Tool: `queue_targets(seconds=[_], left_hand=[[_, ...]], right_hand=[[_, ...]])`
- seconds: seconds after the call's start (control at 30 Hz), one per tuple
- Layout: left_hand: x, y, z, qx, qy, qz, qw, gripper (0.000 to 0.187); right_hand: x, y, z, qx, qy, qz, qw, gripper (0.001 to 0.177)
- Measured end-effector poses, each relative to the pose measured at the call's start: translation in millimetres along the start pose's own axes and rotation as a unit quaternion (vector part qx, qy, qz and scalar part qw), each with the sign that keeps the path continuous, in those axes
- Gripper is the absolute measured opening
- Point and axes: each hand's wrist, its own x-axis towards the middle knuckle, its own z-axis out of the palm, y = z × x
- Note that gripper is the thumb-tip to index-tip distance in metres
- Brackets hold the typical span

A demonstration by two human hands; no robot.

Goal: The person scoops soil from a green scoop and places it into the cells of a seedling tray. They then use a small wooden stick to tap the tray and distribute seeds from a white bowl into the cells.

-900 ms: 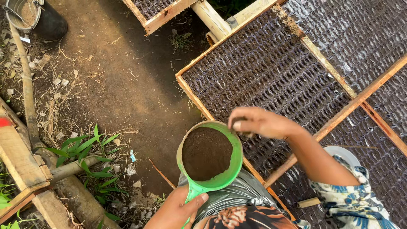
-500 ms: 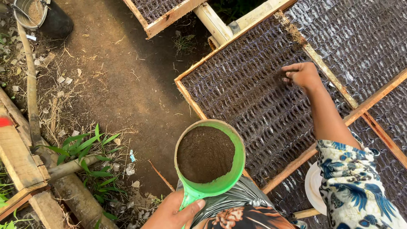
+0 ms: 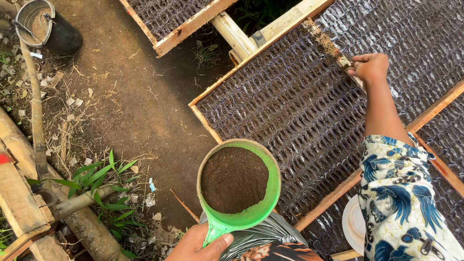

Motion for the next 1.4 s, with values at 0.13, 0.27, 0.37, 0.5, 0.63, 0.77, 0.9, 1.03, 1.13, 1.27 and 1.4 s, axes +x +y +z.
queue_targets(seconds=[0.13, 0.27, 0.37, 0.5, 0.63, 0.77, 0.9, 1.03, 1.13, 1.27, 1.4], left_hand=[[7, -20, 5, -0.011, 0.013, -0.043, 0.999, 0.031], [10, -15, 6, -0.046, -0.006, -0.077, 0.996, 0.014], [9, -4, 6, 0.0, -0.026, -0.058, 0.998, 0.023], [13, -2, 11, -0.001, -0.029, -0.066, 0.997, 0.024], [18, -10, 13, -0.003, -0.04, -0.062, 0.997, 0.022], [22, -19, 16, -0.028, -0.014, -0.098, 0.995, 0.02], [21, -17, 12, -0.022, -0.01, -0.11, 0.994, 0.028], [23, -7, 11, -0.037, -0.021, -0.124, 0.991, 0.028], [25, -2, 11, -0.007, -0.038, -0.081, 0.996, 0.029], [30, -9, 11, -0.017, -0.045, -0.091, 0.995, 0.032], [31, -23, 12, -0.065, -0.031, -0.104, 0.992, 0.026]], right_hand=[[-21, -13, -4, -0.006, 0.021, 0.013, 1.0, 0.004], [-41, -7, -4, 0.026, -0.099, 0.033, 0.994, 0.016], [-70, -18, -4, 0.062, -0.134, 0.019, 0.989, 0.024], [-165, -62, -15, 0.075, -0.206, -0.062, 0.974, 0.023], [-294, -92, -3, 0.024, -0.351, -0.147, 0.925, 0.023], [-355, -64, 37, -0.157, -0.397, -0.406, 0.808, 0.036], [-371, -48, 66, -0.169, -0.479, -0.475, 0.719, 0.045], [-382, -7, 110, -0.371, -0.468, -0.413, 0.687, 0.03], [-387, 4, 119, -0.421, -0.555, -0.438, 0.568, 0.045], [-366, 6, 111, -0.339, -0.682, -0.398, 0.512, 0.028], [-353, -71, 53, -0.169, -0.75, -0.263, 0.583, 0.017]])
